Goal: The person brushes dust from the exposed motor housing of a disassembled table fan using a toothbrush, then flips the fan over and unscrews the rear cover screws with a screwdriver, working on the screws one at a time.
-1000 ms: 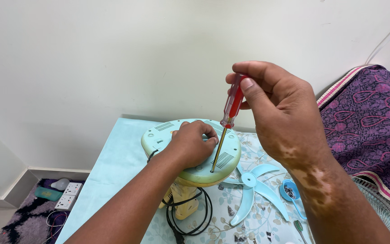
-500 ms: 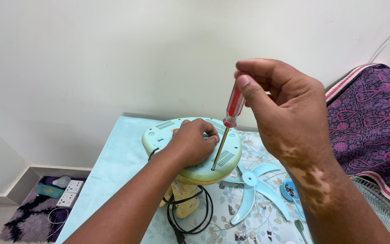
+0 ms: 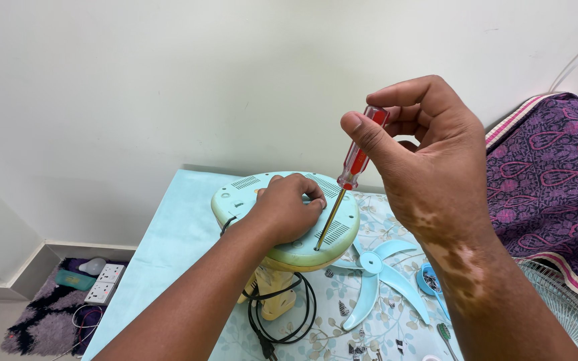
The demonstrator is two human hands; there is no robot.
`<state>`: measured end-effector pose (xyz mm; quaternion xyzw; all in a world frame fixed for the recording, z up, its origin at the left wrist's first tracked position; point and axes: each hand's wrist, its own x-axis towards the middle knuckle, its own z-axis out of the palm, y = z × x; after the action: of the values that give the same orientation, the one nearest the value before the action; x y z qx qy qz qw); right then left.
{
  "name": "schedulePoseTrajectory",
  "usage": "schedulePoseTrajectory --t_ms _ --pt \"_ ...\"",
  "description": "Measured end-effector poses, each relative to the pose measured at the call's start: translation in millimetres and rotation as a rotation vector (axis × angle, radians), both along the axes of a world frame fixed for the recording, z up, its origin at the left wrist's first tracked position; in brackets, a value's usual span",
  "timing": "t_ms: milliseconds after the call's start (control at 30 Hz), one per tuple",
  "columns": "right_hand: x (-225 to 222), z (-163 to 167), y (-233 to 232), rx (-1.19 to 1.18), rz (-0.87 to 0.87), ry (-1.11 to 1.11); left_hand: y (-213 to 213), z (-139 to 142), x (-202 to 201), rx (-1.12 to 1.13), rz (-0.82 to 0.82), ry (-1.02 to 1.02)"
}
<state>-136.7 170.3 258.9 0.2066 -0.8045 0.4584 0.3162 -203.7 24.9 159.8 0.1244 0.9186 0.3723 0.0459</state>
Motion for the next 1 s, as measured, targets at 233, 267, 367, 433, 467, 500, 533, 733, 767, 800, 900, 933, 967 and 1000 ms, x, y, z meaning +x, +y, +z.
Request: schedulePoseTrajectory --t_ms 233,267,367,433,467,500,533,733,767,800,900,933,967,1000 --pt "1.4 -1.6 -1.2 -0.058 0.005 -0.053 -0.4 0.1 -1.7 -0.012 0.004 -0.003" --pt "1.2 -1.7 -1.3 -0.073 0.007 -0.072 -0.6 0.6 -1.8 -0.018 0.008 -0.011" --pt "0.0 -2.1 -0.6 -0.100 0.017 -0.107 -0.4 1.4 -2.1 -0.022 0.014 -0.029" --pt "-0.7 -2.9 0.0 -0.090 0.033 -0.099 0.0 1.6 -2.0 -0.019 0.016 -0.027" --pt "-1.1 -3.2 0.0 -0.096 0.037 -0.096 0.4 2.0 -1.9 -0.018 0.016 -0.020" --pt "-1.6 -3.7 0.3 -0.102 0.040 -0.093 0.8 2.1 -1.8 -0.017 0.015 -0.014" --pt "-2.0 -4.0 0.1 -0.108 0.044 -0.089 0.8 2.2 -1.6 -0.016 0.014 -0.017" --pt "-1.4 -0.5 0.5 0.047 -0.044 -0.040 2.5 3.6 1.0 -0.018 0.007 -0.027" --pt "-0.6 0.8 0.3 0.047 -0.021 -0.035 2.6 4.3 1.4 -0.021 0.007 -0.032" --pt "-0.1 1.5 -0.2 0.047 0.000 -0.030 2.6 4.4 1.4 -0.024 0.005 -0.037" --pt "2.0 2.6 -2.1 0.009 0.073 -0.045 2.9 4.8 1.7 -0.025 0.002 -0.021" --pt "2.6 2.4 -2.6 -0.009 0.100 -0.056 2.9 4.9 1.6 -0.027 0.002 -0.019" --pt "2.7 1.8 -3.3 -0.029 0.107 -0.074 2.9 5.1 1.4 -0.029 0.001 -0.018" --pt "2.6 0.9 -4.1 -0.049 0.115 -0.093 2.8 5.1 1.3 -0.031 0.000 -0.017"
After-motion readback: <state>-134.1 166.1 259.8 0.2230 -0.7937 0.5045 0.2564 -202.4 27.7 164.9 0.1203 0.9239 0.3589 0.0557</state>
